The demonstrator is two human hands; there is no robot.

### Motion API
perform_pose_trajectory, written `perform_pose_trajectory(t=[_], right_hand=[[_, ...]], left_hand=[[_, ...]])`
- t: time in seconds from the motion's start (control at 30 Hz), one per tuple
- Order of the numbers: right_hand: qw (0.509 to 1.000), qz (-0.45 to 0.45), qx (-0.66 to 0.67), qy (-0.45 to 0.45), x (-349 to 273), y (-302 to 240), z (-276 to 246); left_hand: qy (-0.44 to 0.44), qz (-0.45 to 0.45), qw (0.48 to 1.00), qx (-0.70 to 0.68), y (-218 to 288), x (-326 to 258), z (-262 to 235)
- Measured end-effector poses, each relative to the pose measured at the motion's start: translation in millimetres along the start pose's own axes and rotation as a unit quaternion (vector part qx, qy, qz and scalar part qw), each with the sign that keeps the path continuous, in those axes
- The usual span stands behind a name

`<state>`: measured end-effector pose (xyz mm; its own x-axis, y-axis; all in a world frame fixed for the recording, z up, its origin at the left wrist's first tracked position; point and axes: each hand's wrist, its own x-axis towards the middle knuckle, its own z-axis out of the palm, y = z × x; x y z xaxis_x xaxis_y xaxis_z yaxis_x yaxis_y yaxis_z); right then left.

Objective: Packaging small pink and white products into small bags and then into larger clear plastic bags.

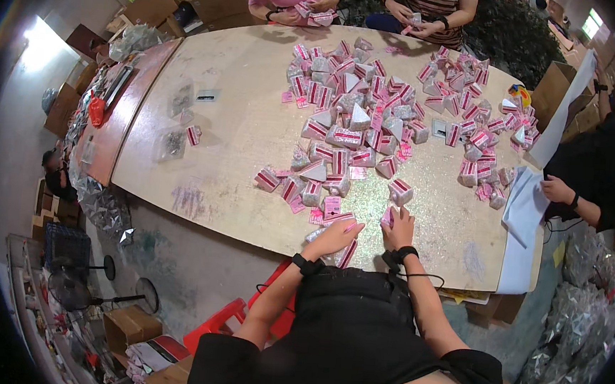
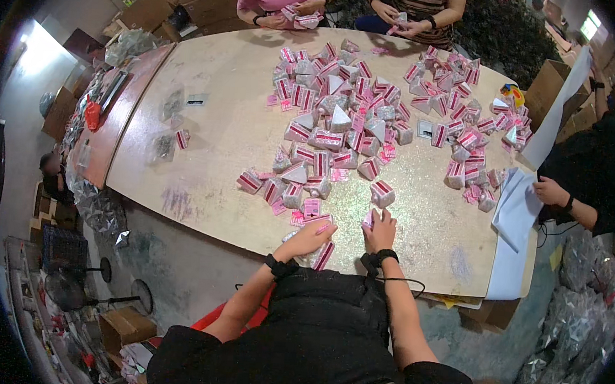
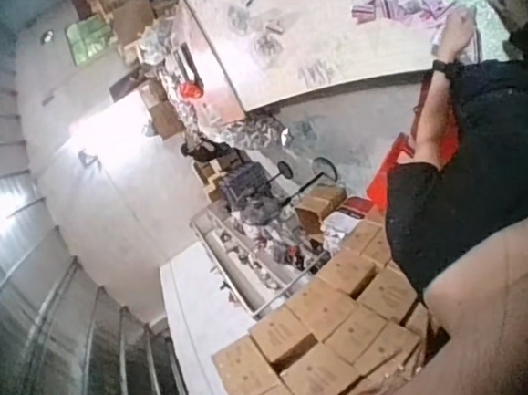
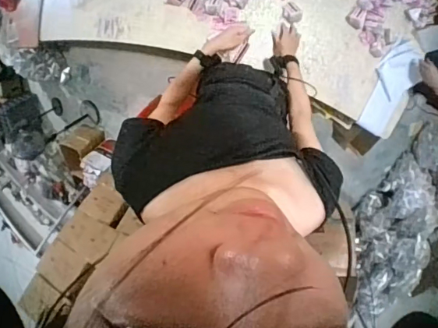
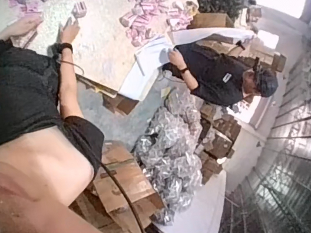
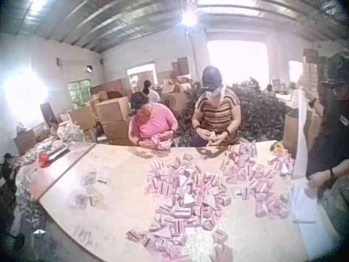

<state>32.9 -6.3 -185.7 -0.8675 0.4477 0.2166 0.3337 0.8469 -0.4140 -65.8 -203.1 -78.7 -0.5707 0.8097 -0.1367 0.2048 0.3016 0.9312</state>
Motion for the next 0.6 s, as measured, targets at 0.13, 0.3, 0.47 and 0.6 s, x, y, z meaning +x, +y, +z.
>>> perform_pose_trajectory(t=[0.13,0.3,0.47,0.6], right_hand=[[0.983,0.122,0.05,-0.125,18,6,20],[0.991,0.034,0.113,-0.068,23,-10,6],[0.94,0.043,0.309,-0.137,17,-83,-71],[0.876,0.044,0.458,-0.147,21,-95,-89]], left_hand=[[0.016,0.024,1.0,-0.006,-14,1,-1],[0.087,-0.081,0.983,-0.141,7,-6,-8],[0.131,0.052,0.984,-0.113,19,-2,-3],[0.084,0.122,0.984,-0.099,29,14,-7]])
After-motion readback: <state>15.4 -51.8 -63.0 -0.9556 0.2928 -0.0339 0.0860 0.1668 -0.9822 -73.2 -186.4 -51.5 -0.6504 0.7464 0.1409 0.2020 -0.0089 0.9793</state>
